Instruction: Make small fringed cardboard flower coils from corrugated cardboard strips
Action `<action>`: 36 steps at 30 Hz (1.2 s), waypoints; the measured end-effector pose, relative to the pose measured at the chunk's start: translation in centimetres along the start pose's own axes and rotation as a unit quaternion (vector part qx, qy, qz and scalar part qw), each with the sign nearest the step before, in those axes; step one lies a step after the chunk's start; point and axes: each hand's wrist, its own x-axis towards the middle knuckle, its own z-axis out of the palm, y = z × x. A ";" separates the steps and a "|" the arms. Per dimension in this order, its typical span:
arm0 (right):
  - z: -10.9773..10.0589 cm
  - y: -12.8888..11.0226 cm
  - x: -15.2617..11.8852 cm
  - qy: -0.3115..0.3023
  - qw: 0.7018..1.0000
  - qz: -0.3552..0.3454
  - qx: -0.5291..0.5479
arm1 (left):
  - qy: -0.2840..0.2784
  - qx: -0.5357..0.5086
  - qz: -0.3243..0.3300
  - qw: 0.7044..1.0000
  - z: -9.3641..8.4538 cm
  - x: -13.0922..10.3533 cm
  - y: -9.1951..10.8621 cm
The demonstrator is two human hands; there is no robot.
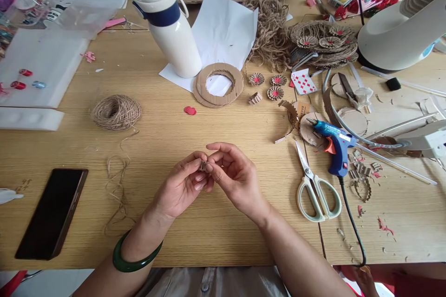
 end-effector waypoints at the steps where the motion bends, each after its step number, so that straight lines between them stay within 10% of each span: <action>1: 0.0 0.0 0.0 0.001 1.000 0.002 -0.005 | 0.000 0.002 -0.001 1.000 0.0 0.0 0.0; 36: -0.5 0.2 0.0 -0.006 0.993 -0.012 -0.115 | 0.053 0.091 0.049 0.993 0.0 0.0 -0.2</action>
